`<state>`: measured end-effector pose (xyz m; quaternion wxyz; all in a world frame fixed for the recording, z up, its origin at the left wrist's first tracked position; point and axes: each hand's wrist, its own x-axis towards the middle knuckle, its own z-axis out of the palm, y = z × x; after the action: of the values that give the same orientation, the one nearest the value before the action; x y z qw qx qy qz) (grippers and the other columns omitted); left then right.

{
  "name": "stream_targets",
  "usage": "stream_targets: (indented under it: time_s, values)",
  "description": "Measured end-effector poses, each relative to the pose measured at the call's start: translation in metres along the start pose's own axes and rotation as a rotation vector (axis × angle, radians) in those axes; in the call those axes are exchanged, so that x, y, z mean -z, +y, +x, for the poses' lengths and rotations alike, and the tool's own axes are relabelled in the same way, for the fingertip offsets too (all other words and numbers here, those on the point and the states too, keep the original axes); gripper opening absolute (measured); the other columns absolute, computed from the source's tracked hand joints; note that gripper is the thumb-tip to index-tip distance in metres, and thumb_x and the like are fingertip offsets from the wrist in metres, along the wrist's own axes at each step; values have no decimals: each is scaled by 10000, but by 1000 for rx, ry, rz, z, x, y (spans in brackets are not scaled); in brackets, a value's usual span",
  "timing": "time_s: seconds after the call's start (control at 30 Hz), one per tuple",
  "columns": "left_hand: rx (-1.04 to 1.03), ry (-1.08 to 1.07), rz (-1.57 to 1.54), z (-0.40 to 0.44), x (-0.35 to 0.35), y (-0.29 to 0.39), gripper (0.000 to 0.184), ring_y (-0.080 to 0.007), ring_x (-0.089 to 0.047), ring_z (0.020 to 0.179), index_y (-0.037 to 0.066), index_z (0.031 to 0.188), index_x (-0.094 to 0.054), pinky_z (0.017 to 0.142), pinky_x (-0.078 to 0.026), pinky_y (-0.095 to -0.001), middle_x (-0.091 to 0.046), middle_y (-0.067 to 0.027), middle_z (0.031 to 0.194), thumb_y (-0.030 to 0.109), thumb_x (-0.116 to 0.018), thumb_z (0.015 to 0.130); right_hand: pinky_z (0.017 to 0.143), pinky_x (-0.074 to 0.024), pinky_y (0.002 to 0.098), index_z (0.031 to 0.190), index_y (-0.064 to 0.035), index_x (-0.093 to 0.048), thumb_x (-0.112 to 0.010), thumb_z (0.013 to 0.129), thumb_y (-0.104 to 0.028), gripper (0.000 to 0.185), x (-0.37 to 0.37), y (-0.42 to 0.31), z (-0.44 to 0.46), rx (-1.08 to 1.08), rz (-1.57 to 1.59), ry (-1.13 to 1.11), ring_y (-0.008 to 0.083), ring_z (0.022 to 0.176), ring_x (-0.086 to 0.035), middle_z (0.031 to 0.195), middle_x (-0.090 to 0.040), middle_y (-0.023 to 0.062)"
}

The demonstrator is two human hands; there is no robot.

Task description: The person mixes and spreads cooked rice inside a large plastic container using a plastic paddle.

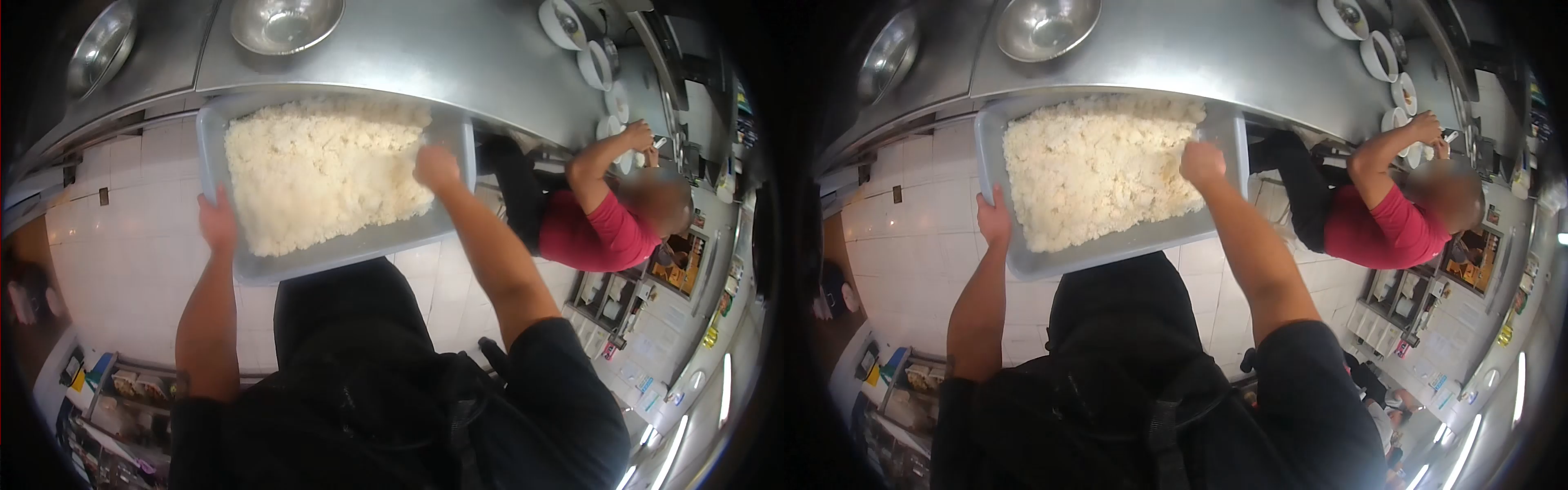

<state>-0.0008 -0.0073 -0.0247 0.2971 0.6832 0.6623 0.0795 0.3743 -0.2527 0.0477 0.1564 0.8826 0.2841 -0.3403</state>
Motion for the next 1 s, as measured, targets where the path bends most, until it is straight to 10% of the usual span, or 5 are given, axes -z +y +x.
stream_targets:
  time_s: [0.1, 0.37, 0.73, 1.0]
  values:
    - [30, -19, -35, 0, 3, 1, 558, -441, -654, 1007, 24, 1179, -560, 883, -493, -518, -694, -241, 1037, 543, -497, 984, 935, -535, 491, 1220, -91, -663, -598, 885, -159, 348, -78, 29, -37, 66, 195, 279, 417, 1072, -664, 1142, -690, 230]
    - [21, -17, -7, -5, 8, 11, 536, -469, -646, 996, 11, 1202, -554, 848, -498, -531, -688, -270, 1023, 502, -516, 991, 958, -524, 471, 1246, -158, -678, -622, 829, -202, 423, 31, 61, -52, 25, 113, 101, 361, 1112, -654, 1155, -695, 191]
    - [40, -26, 8, -4, 9, 11, 573, -476, -642, 1016, -16, 1203, -550, 866, -497, -533, -681, -281, 1063, 516, -502, 994, 923, -535, 489, 1204, -98, -649, -586, 824, -159, 391, -67, 54, -33, 177, 132, 157, 393, 1087, -655, 1102, -687, 223]
    - [16, 7, 14, -4, 4, 9, 554, -455, -651, 1004, 19, 1202, -554, 864, -498, -516, -693, -250, 1048, 526, -502, 987, 804, -594, 412, 1125, -92, -711, -577, 879, -85, 280, 64, 43, -33, 215, -441, 209, 316, 985, -718, 1022, -736, 131]
